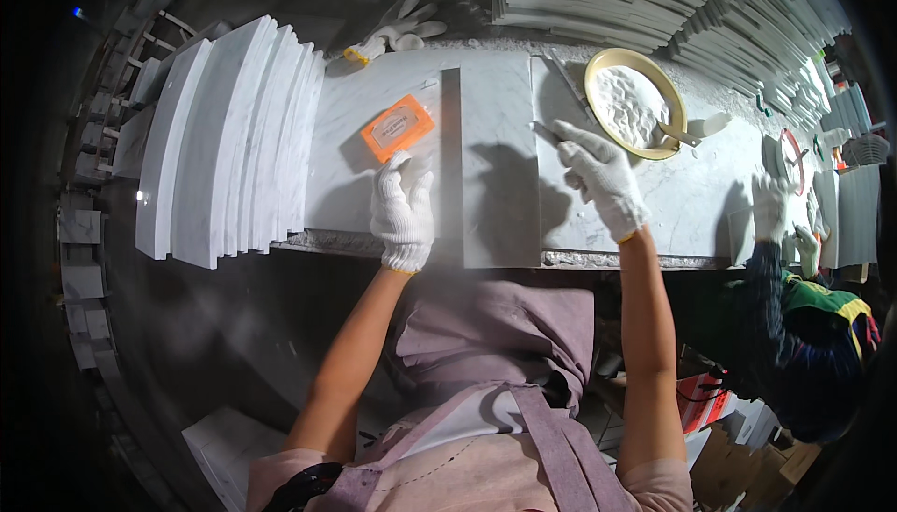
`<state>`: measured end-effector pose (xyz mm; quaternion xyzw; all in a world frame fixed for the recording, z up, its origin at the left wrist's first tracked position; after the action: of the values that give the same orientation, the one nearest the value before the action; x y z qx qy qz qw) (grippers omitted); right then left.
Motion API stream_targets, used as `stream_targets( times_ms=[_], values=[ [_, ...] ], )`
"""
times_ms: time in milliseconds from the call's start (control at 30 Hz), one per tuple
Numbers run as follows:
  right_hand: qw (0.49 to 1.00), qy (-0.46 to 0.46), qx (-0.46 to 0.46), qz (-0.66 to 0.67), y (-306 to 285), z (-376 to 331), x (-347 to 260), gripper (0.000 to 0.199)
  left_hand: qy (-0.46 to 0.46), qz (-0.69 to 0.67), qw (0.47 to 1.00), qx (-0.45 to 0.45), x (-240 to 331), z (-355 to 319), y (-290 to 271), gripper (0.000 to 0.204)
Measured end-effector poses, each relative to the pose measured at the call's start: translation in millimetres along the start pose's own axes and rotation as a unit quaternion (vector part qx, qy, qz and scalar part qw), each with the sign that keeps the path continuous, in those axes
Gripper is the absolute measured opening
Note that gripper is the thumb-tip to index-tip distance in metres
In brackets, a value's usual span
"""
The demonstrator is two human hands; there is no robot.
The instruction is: The person repeatedly scrapes and smooths the edges of white rectangular stone tiles using a metal scraper and an orange block. They handle each tile one at a time, scrape the edges, and place the finished tiles into a growing stack on the table.
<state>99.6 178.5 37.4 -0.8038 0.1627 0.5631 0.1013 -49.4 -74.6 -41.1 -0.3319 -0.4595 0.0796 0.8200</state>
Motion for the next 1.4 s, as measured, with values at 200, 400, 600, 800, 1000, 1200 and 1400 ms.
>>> stream_targets(
  times_ms=[200,400,600,800,1000,1200,1400],
  values=[
    [0.979,-0.094,-0.014,-0.180,45.2,27.5,15.3,0.035,0.003,0.005,1.000,-0.003,2.3,1.1,-1.7,0.046],
    [0.892,-0.188,0.045,-0.409,64.4,21.2,4.3,0.032,0.039,0.039,0.998,0.012,2.6,3.3,-2.1,0.047],
    [0.902,-0.155,0.056,-0.399,63.3,13.5,-1.4,0.032,0.033,0.015,0.999,0.012,1.6,2.6,-1.2,0.046],
    [0.905,-0.177,-0.002,-0.386,49.5,11.1,-0.5,0.037,0.040,0.009,0.999,0.001,-0.2,2.1,-1.3,0.043],
    [0.900,-0.100,-0.037,-0.423,51.3,17.1,-4.7,0.036,0.033,0.005,0.999,-0.001,-0.6,2.1,-1.4,0.044],
    [0.884,-0.086,-0.030,-0.458,55.4,27.9,-7.3,0.035,0.038,0.002,0.999,0.002,-2.1,2.4,-0.6,0.044],
    [0.868,-0.094,-0.042,-0.486,58.4,32.4,-10.4,0.035,0.030,0.015,0.999,0.003,-0.6,1.7,-1.1,0.044]
  ],
)
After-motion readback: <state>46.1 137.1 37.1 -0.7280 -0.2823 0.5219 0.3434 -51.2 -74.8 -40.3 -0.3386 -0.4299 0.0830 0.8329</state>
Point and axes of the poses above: each hand's wrist, its own z-axis towards the middle knuckle, its own y-axis out of the palm, x = y × z, the point moved 1 cm from there along z, towards the middle knuckle, and after that the axes turned 15 degrees about -x, right-handed, at the moved point
